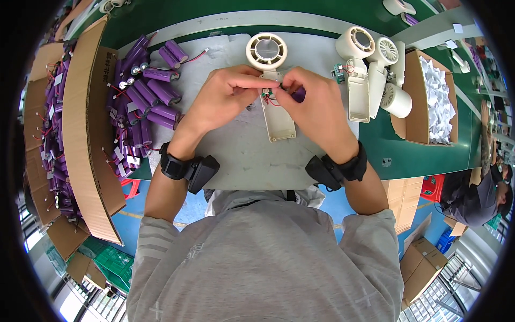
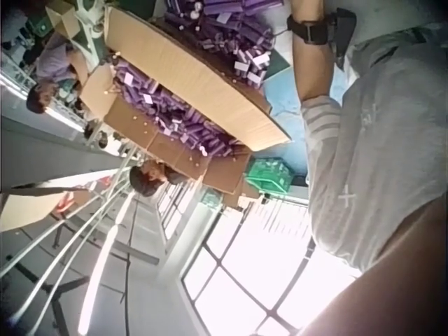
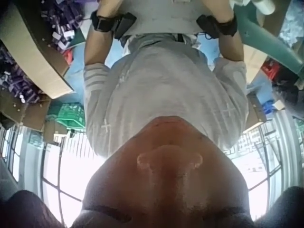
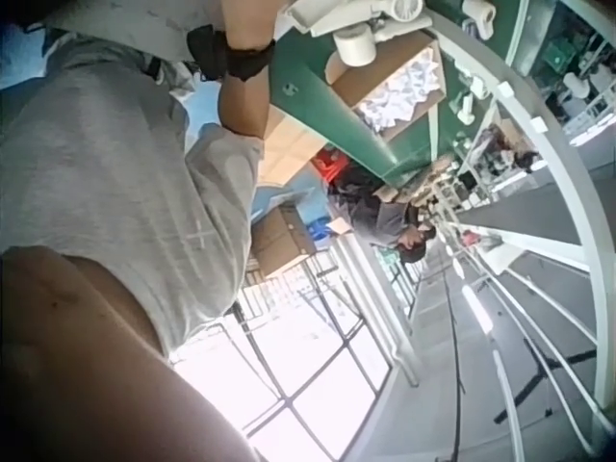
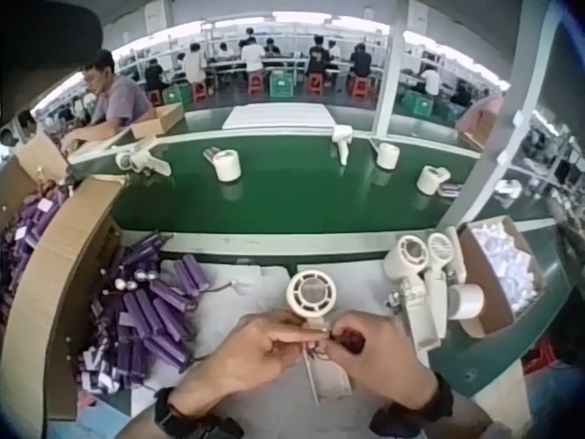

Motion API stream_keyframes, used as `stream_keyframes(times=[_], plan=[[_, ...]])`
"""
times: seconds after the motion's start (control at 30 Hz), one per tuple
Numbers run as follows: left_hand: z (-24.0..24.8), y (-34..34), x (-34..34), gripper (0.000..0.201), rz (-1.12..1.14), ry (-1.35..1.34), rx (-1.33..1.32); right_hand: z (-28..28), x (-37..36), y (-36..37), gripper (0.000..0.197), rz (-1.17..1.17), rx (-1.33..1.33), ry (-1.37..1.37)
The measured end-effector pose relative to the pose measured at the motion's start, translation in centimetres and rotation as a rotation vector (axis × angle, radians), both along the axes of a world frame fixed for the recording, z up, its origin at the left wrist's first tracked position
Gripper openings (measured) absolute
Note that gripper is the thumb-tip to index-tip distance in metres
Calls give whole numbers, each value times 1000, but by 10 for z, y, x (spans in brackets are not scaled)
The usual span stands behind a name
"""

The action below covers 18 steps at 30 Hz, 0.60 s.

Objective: The person picks up a battery and a circuit board, connects the battery wires to the board, and places them into a fan housing. They then connect a second battery to the board and fit it into the housing before setting the assembly aside.

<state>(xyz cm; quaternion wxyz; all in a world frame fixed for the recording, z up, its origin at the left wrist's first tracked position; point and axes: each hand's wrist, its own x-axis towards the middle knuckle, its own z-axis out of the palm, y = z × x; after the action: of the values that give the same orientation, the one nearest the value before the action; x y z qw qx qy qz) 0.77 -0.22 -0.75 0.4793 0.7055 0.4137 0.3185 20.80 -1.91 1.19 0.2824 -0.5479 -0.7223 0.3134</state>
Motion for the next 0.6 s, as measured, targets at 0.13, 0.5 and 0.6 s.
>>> stream_keyframes(times=[0.13,0.5,0.6], plan=[[0,-1,1,33,10,13,31,13,13,-1,28,113,-315,13],[-6,2,-6,36,-44,-88,-65,33,21,-36,43,194,-479,329],[-8,0,-3,34,-4,-85,-107,37,23,-33,40,65,-623,472]])
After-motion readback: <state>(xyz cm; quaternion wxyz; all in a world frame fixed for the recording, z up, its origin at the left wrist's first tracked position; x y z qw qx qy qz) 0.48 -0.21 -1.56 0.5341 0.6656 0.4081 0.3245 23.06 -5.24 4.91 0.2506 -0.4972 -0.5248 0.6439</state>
